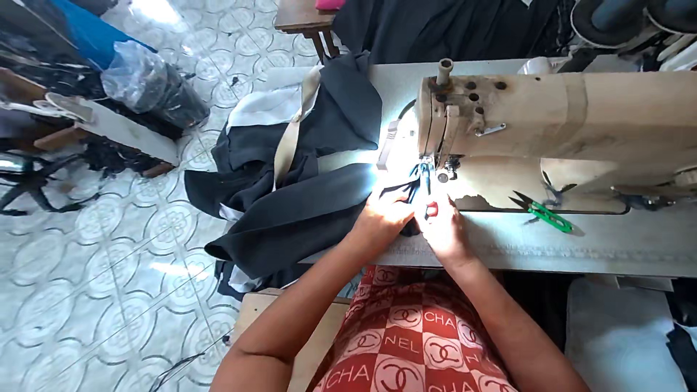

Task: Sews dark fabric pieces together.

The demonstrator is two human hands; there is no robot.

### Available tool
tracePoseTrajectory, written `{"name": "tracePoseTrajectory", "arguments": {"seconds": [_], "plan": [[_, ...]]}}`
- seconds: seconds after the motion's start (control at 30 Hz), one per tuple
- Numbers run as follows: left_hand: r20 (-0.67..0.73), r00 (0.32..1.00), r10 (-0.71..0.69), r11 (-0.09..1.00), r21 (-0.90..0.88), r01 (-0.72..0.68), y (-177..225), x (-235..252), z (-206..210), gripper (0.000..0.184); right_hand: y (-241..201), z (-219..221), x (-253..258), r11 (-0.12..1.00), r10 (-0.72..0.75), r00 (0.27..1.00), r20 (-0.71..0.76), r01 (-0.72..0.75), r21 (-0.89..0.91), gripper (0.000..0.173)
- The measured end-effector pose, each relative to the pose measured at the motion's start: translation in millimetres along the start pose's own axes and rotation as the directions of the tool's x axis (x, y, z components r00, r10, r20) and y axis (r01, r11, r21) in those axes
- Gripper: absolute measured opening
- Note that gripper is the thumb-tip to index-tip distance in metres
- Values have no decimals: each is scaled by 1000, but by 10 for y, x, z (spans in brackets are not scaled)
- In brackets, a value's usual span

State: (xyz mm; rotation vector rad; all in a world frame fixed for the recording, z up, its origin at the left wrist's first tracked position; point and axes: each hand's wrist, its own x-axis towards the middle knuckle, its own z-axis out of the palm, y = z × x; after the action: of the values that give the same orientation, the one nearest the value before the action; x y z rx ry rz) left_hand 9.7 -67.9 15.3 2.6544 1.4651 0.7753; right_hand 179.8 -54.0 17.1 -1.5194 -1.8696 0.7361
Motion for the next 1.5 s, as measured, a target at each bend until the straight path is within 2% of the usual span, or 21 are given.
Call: {"name": "tracePoseTrajectory", "arguments": {"seconds": [0.2, 0.3, 0.47, 0.6, 0.8, 0.9, 0.97, 1.13, 1.3, 1.5], "plan": [[-1, 996, -89, 996, 31, 89, 105, -27, 90, 19, -36, 3, 3, 991, 106, 991, 86, -98, -92, 32], [34, 995, -89, 992, 89, 85, 109, 5, 65, 21, -35, -81, -6, 992, 62, 997, 42, -57, -111, 23], [83, 996, -39, 995, 100, 31, 141, 34, 79, 27, -115, -209, 23, 981, 57, 993, 103, -36, -193, 19], [81, 995, -58, 989, 143, 46, 172, 41, 71, 23, -91, -95, 14, 949, -45, 992, 115, 78, -306, 16], [119, 992, -48, 990, 139, 32, 179, 45, 47, 25, -27, -107, -5, 951, -129, 988, 85, 147, -271, 19], [129, 990, -52, 993, 108, 38, 174, 31, 35, 25, -100, -174, -7, 915, -63, 977, 202, 137, -379, 20], [131, 990, -53, 994, 97, 40, 169, 33, 22, 24, -129, -185, -20, 900, -39, 973, 228, 134, -416, 22], [134, 989, -59, 992, 115, 44, 169, 38, 4, 24, -41, -114, -105, 885, -147, 976, 164, 204, -419, 24], [109, 992, -60, 993, 111, 48, 108, 103, 9, 24, 3, -60, -38, 894, -190, 977, 92, 211, -395, 21], [140, 987, -83, 995, 64, 75, -94, 318, 39, 27, 20, 5, 245, 902, -151, 987, 59, 162, -400, 29]]}}
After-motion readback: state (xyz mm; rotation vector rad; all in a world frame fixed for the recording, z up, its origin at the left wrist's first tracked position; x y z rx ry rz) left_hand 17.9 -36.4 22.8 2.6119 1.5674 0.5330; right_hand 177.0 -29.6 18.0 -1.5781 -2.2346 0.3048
